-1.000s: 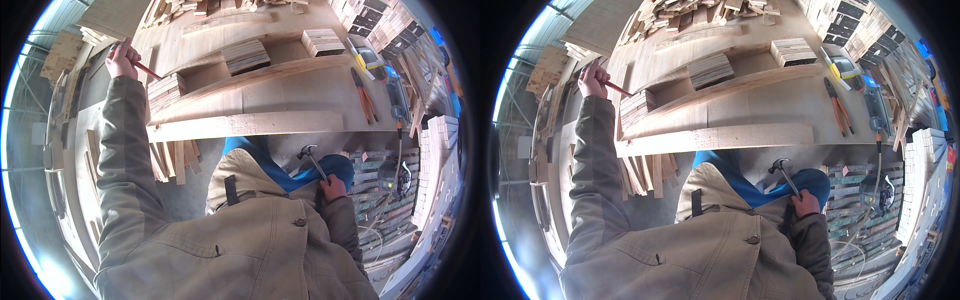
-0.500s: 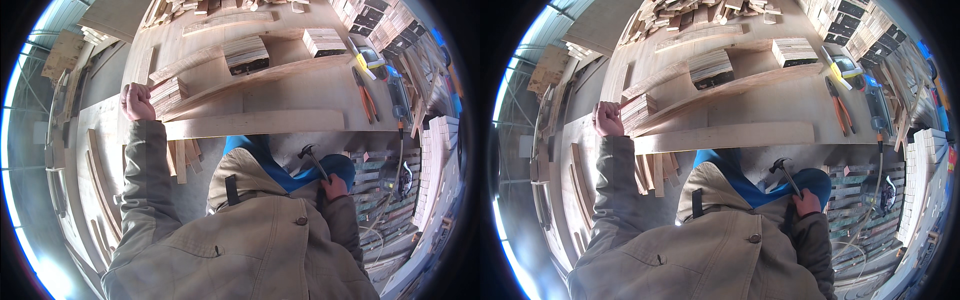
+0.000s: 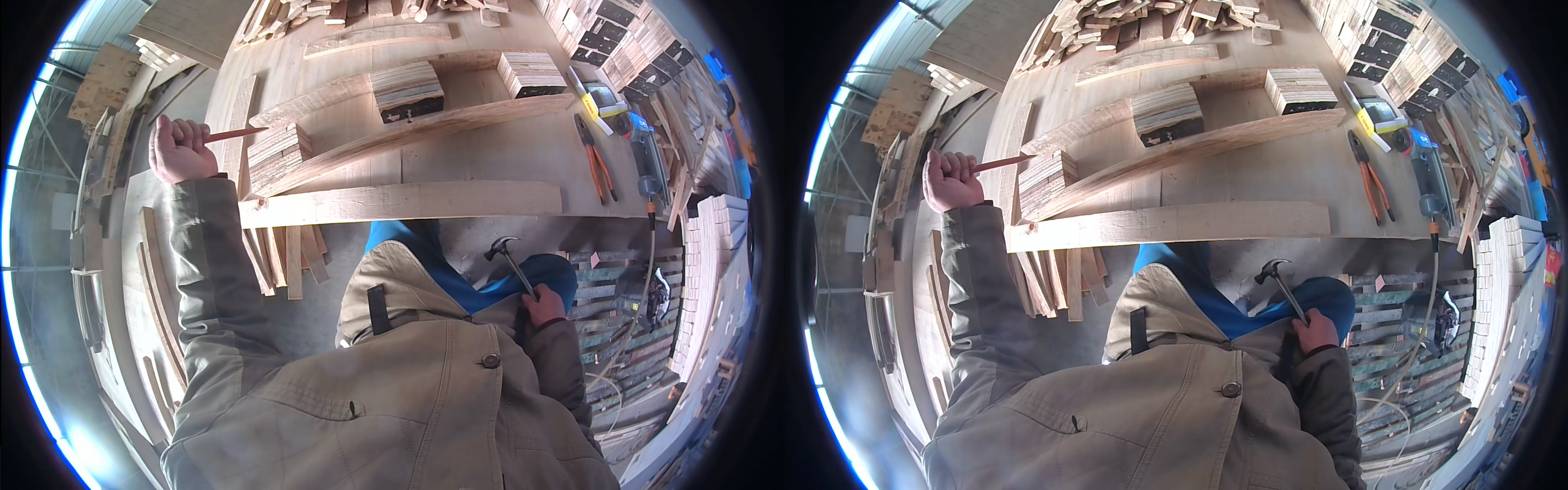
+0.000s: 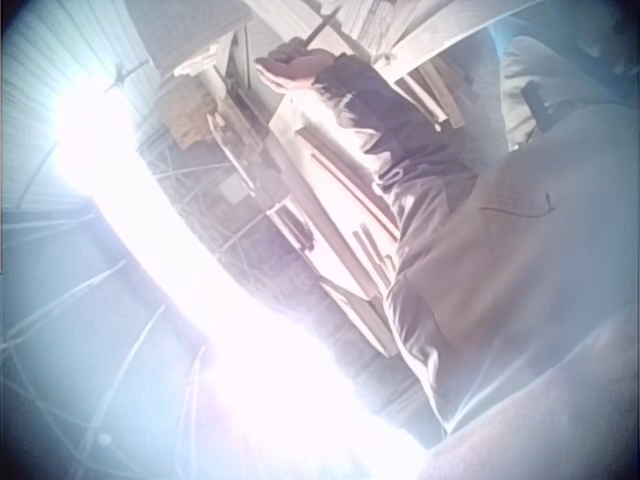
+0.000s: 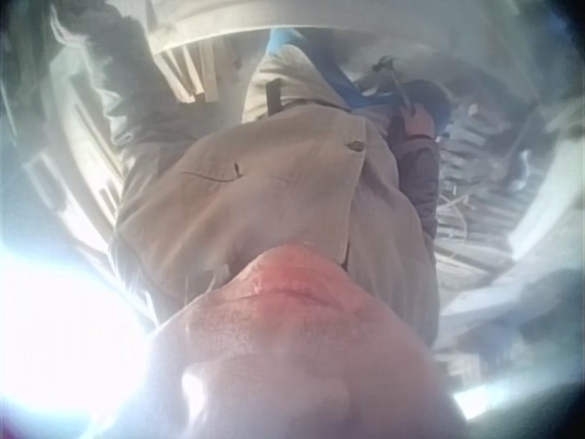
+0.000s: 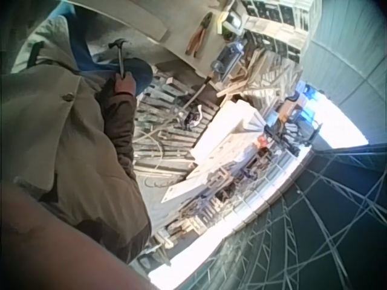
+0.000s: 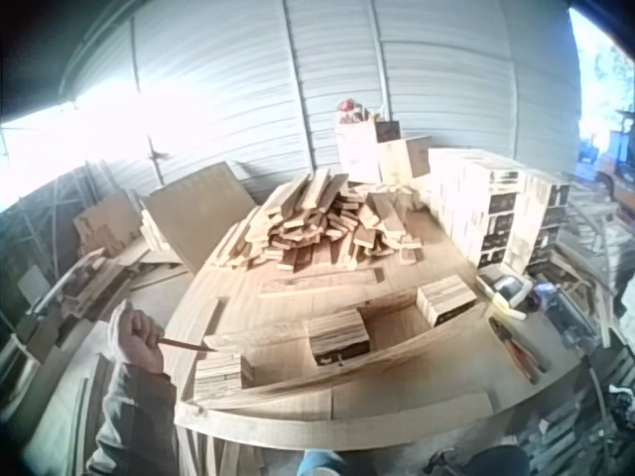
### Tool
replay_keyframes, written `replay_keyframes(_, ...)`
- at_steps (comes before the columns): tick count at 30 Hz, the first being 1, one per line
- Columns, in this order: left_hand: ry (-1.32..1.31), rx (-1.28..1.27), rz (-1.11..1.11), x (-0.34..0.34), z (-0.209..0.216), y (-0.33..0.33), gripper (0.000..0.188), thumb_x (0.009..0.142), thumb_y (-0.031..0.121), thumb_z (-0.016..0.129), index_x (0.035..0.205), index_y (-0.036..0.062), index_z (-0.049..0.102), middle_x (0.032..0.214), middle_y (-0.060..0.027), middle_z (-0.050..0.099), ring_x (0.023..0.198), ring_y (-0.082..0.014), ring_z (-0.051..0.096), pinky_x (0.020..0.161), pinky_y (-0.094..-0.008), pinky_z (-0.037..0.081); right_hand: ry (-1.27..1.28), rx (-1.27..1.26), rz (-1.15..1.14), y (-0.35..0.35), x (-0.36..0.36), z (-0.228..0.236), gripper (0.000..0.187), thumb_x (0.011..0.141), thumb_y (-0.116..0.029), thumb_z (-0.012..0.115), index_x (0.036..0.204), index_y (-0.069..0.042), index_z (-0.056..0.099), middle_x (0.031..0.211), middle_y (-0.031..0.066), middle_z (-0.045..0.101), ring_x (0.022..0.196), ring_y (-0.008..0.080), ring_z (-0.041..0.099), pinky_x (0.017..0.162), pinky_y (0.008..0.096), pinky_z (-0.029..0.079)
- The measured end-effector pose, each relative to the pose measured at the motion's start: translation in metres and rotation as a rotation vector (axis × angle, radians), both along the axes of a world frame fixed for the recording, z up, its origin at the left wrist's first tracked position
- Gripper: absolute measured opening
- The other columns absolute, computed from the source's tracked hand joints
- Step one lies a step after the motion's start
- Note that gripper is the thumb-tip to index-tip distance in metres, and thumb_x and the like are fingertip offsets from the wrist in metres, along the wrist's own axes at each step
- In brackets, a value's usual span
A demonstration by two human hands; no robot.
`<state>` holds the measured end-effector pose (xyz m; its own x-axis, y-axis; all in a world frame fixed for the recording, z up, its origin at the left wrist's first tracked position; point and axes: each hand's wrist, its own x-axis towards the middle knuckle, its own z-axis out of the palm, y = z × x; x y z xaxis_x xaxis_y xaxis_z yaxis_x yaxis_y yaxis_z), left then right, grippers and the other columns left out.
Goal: The person assembles small wooden frames by placing nails with a nail set and hammering them into pre-drilled holes. They repeatedly pick up nails, position them, and strike with a hammer, then use pliers to pull out a nail from a frame.
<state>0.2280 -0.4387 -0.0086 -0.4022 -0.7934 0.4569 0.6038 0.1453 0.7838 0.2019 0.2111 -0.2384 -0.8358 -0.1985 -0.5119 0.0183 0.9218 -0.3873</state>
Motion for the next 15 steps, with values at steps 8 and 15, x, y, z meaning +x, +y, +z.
replay_keyframes(8,-0.197,-0.051,0.131,0.051,0.021,0.016,0.045,0.102,0.018,0.059,0.063,0.0136,0.037,0.053,0.002,0.033,0.046,-0.0097,0.025,0.047,-0.0298,0.027,0.007,-0.066,-0.017,0.001,0.001,-0.005,0.036,0.088,-0.033,0.074,0.103,-0.001,0.065,0.098,0.0264,0.071,0.099,0.0457,0.067,0.084,0.0503,0.052)
replay_keyframes(15,-0.203,0.057,0.132,0.065,-0.012,0.018,0.047,0.103,0.02,0.058,0.062,0.0143,0.036,0.052,0.002,0.032,0.045,-0.0103,0.026,0.045,-0.0302,0.026,0.013,-0.04,0.01,0.001,-0.001,-0.001,0.037,0.088,-0.033,0.074,0.102,0.0,0.066,0.098,0.0267,0.071,0.099,0.0459,0.067,0.084,0.051,0.052)
